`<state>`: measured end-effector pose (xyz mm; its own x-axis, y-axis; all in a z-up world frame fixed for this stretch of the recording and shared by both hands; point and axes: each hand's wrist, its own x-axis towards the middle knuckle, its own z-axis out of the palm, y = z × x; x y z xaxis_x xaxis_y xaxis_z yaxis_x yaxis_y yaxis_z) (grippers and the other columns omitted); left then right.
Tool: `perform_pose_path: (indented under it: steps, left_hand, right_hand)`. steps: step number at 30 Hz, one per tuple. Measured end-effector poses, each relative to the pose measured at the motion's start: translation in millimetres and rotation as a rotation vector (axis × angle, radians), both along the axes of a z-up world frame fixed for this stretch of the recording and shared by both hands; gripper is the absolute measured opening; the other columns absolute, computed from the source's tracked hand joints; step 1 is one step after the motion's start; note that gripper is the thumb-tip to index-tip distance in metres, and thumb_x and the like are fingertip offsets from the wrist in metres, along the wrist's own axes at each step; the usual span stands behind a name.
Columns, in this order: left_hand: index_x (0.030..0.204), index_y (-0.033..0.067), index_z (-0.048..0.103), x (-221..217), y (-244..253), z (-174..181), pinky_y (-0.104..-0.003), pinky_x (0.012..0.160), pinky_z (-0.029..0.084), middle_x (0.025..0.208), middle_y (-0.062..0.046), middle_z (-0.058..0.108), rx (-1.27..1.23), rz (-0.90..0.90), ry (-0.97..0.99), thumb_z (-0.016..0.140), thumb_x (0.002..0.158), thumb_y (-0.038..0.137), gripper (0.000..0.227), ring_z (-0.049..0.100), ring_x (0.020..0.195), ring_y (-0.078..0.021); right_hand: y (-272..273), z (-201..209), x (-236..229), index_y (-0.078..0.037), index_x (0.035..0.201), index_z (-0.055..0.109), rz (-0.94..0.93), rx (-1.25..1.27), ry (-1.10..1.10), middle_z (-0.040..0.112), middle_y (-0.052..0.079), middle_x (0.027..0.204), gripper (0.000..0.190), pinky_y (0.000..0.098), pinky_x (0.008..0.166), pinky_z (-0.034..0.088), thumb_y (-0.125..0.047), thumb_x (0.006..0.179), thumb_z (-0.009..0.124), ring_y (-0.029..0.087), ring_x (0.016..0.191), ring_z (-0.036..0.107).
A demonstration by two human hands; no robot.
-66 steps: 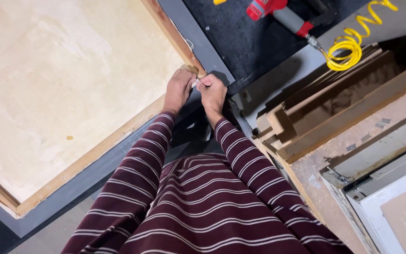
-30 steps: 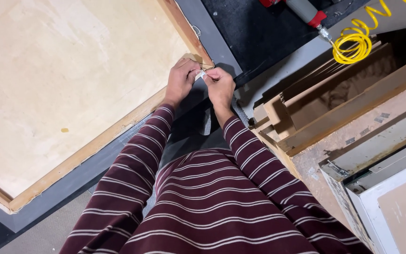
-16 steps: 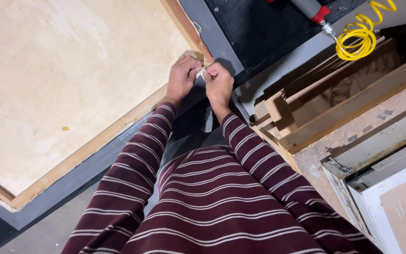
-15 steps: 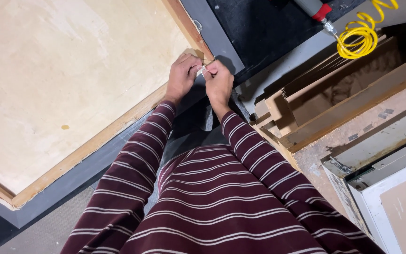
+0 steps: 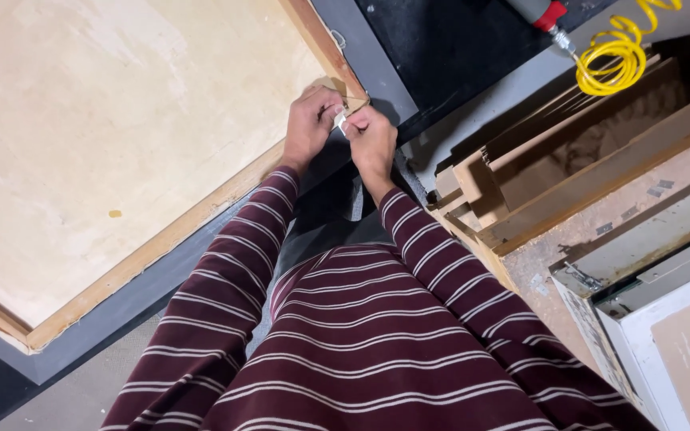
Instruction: Applying adhesive tape to the back of a picture frame using a handheld tape dispenser
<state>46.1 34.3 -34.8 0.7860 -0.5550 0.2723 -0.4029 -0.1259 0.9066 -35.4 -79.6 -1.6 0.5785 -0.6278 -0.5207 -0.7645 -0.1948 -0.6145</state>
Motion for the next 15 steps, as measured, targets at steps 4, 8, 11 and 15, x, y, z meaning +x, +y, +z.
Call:
perform_pose_path:
  steps: [4, 8, 11, 15]
  left_hand:
    - [0.092, 0.0106, 0.068, -3.5, 4.4, 3.0, -0.044, 0.076, 0.052, 0.073, -0.008, 0.054, 0.014, 0.000, 0.025, 0.074, 0.096, 0.011, 0.007, 0.060, 0.073, -0.0333]
    - [0.090, 0.0103, 0.068, 1.2, 4.9, -1.3, -0.042, 0.076, 0.052, 0.072, -0.005, 0.053, 0.002, 0.037, 0.092, 0.074, 0.094, 0.008, 0.008, 0.059, 0.071, -0.0275]
    - [0.089, 0.0101, 0.069, 0.3, 6.4, -10.9, -0.040, 0.075, 0.052, 0.072, -0.004, 0.053, 0.002, 0.047, 0.125, 0.075, 0.093, 0.006, 0.008, 0.058, 0.071, -0.0254]
    - [0.091, 0.0113, 0.069, 3.1, 8.0, -16.0, -0.035, 0.078, 0.051, 0.075, 0.001, 0.053, -0.020, 0.107, 0.220, 0.074, 0.093, 0.006, 0.008, 0.056, 0.075, -0.0160]
  right_hand:
    - [9.3, 3.7, -1.8, -0.022, 0.087, 0.077, -0.045, 0.049, -0.019, 0.077, 0.008, 0.091, 0.007, 0.0413, 0.082, 0.059, -0.019, 0.082, 0.082, 0.031, 0.096, 0.075]
    - [10.1, -19.9, -8.6, -0.025, 0.085, 0.077, 0.001, 0.048, 0.036, 0.077, 0.005, 0.094, 0.006, 0.0423, 0.083, 0.058, -0.025, 0.082, 0.082, 0.030, 0.100, 0.073]
    - [12.0, -11.8, -2.7, -0.027, 0.084, 0.077, 0.001, 0.062, 0.044, 0.077, 0.001, 0.091, 0.005, 0.0413, 0.085, 0.059, -0.026, 0.082, 0.081, 0.027, 0.100, 0.074]
    - [24.7, -7.3, -11.0, -0.024, 0.087, 0.078, 0.047, 0.099, 0.053, 0.077, 0.005, 0.098, 0.003, 0.0433, 0.088, 0.058, -0.022, 0.085, 0.078, 0.029, 0.107, 0.071]
